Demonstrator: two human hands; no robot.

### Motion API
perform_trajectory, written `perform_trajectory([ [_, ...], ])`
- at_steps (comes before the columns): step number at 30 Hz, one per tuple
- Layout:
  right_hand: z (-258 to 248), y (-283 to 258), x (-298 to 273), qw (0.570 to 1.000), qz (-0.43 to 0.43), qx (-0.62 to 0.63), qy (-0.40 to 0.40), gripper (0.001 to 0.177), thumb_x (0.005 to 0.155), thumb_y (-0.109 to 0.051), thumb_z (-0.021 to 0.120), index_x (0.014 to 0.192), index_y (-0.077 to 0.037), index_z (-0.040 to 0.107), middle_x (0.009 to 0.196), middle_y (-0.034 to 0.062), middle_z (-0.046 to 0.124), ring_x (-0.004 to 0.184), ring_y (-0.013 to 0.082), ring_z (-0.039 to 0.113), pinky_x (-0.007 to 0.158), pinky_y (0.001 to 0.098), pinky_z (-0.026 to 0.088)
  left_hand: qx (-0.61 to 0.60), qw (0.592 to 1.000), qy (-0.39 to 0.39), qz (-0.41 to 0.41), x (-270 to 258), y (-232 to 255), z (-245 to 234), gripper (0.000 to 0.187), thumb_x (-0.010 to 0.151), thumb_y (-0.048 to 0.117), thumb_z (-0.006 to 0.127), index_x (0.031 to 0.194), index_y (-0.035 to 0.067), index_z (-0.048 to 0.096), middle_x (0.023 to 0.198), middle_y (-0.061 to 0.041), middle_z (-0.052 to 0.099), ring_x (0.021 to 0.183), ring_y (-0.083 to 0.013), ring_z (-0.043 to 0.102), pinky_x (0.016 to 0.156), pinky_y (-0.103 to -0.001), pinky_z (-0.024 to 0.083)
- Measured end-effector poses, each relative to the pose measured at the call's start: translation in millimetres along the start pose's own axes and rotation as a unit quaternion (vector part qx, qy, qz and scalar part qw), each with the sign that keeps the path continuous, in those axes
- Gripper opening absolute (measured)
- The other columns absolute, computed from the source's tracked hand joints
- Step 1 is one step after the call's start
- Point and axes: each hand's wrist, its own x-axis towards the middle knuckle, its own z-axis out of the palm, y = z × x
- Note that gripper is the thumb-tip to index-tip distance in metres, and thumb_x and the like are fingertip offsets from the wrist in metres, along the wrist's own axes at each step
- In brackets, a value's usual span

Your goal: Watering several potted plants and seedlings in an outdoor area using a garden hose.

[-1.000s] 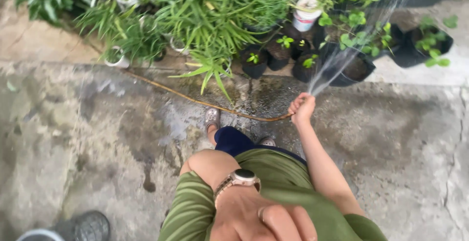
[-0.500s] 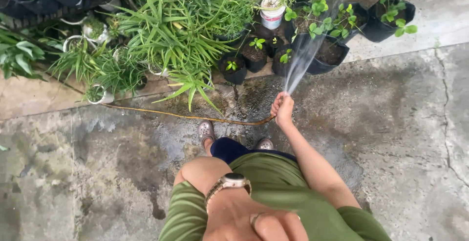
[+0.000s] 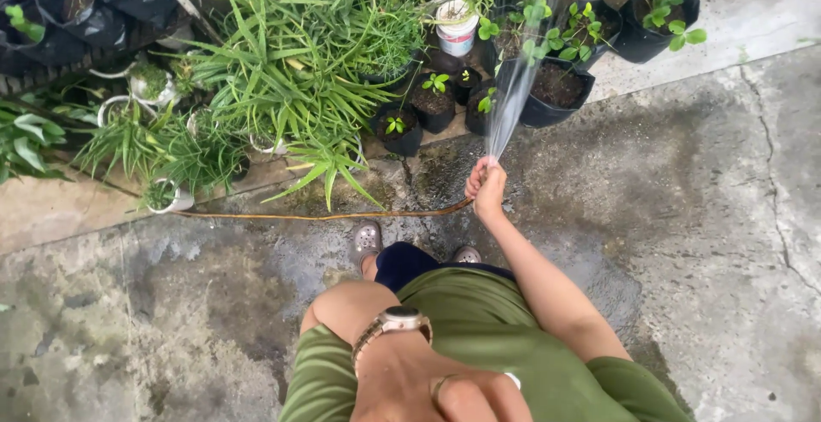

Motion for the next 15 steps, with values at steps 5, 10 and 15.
perform_trajectory([
  [5, 15, -1, 0, 1.0, -0.013, 0.007, 0.009, 0.029, 0.107, -0.031, 0.032, 0.093, -0.009, 0.045, 0.056, 0.0019, 0.034, 0.04, 0.0102, 0.025, 0.036, 0.0291, 0.021, -0.021, 1.0, -0.013, -0.01, -30, 6, 3, 0.044, 0.109, 0.048, 0.026, 0.099, 0.007, 0.038, 0.11, -0.01, 0.037, 0.126, -0.0364, 0.036, 0.107, -0.05, 0.035],
  [10, 31, 6, 3, 0.999, -0.01, 0.017, 0.039, 0.029, 0.107, -0.032, 0.032, 0.093, -0.009, 0.045, 0.056, 0.0017, 0.034, 0.04, 0.0105, 0.026, 0.036, 0.029, 0.021, -0.097, 0.993, -0.05, -0.034, -37, 26, -13, 0.052, 0.107, 0.057, 0.027, 0.102, 0.007, 0.04, 0.113, -0.009, 0.039, 0.13, -0.0374, 0.036, 0.11, -0.052, 0.034],
  [15, 67, 0, 19, 0.996, -0.058, 0.051, 0.051, 0.032, 0.108, -0.034, 0.032, 0.091, -0.01, 0.043, 0.056, 0.0016, 0.033, 0.04, 0.0104, 0.025, 0.037, 0.0282, 0.019, -0.099, 0.991, -0.093, -0.02, -46, 61, -41, 0.055, 0.107, 0.058, 0.026, 0.106, 0.005, 0.042, 0.123, -0.015, 0.037, 0.131, -0.0403, 0.033, 0.11, -0.05, 0.032],
])
